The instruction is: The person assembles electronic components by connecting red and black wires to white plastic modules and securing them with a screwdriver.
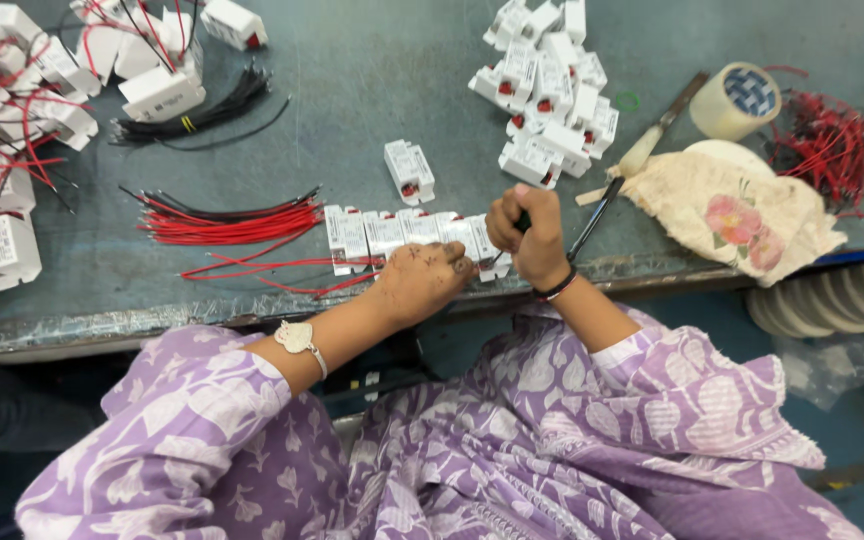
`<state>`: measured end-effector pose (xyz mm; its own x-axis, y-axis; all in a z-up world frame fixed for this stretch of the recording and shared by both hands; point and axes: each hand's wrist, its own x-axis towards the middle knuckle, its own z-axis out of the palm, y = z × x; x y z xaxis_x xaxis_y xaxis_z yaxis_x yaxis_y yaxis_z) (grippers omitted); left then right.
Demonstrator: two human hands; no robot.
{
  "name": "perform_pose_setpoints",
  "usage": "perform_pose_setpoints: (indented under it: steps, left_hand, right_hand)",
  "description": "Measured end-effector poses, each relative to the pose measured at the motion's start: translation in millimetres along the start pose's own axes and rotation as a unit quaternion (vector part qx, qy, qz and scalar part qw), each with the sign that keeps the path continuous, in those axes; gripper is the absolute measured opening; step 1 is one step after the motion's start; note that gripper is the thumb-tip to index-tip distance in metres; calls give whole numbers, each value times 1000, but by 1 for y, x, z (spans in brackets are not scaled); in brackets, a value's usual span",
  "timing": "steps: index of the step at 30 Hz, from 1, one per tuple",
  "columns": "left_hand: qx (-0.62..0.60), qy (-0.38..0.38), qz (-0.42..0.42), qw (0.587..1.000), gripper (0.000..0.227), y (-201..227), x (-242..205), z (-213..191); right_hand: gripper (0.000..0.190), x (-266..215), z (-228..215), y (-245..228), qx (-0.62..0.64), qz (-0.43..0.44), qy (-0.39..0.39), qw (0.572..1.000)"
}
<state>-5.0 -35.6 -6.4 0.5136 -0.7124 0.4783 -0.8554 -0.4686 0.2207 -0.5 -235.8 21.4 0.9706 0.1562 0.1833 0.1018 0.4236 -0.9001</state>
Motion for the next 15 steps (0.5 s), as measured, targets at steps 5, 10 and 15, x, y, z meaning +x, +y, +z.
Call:
perform_pose_setpoints:
  steps: [5,10,15]
  left_hand:
    - [4,37,32,999,16,1,-12,24]
    - [33,-4,49,998,23,5,-9,18]
    - [24,-85,-10,996,28,-3,12,-8]
  right_hand:
    - [43,1,-5,5,5,4,32,999]
    - [44,11,-3,0,41,16,37,998]
    - [39,14,4,-3,-29,31,42,998]
